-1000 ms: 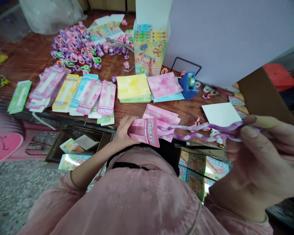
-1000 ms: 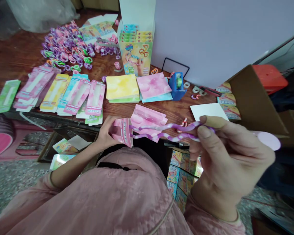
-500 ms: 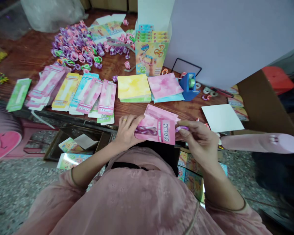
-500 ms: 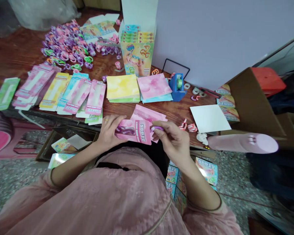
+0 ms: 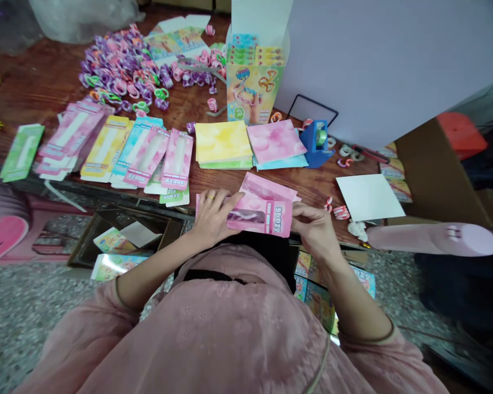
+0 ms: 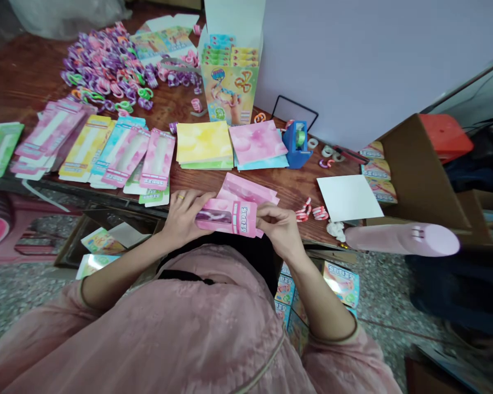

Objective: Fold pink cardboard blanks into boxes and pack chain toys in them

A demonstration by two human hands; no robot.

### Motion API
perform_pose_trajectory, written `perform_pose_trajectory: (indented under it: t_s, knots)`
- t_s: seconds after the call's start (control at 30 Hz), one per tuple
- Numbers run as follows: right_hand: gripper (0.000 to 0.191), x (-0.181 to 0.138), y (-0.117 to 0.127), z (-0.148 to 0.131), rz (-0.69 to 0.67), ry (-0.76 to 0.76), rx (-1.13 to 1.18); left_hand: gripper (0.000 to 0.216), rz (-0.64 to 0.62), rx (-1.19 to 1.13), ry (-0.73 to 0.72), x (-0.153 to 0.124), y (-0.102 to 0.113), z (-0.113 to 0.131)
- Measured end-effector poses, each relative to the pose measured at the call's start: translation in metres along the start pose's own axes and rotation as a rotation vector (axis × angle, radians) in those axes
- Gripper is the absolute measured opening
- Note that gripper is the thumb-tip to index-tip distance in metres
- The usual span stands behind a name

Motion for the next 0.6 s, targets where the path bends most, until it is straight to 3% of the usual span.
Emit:
perform_pose_trajectory:
  t_s: [0.13, 0.37, 0.6]
  knots:
    - [0.021, 0.004, -0.006, 0.002, -0.091, -0.048, -0.055, 0.072, -0.023, 0.042, -0.010, 0.002, 0.000, 0.005]
    - [0.031, 0.018, -0.004, 0.014, -0.048, -0.151, 0.120, 0.073, 0.032, 0.084, -0.001, 0.008, -0.004, 0.007]
    - [0.050, 0.025, -0.002, 0.014, -0.044, -0.265, 0.173, 0.071, -0.022, 0.147, 0.017, 0.011, 0.001, 0.017]
Point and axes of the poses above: each hand's wrist, its own x-axis towards the middle knuckle, its own y-axis out of the back of the hand, z = x × y, the point moved 2 cm from there along x, towards the middle knuckle, and after that the axes turned 14 degrees about -z, right-handed, at the moved point
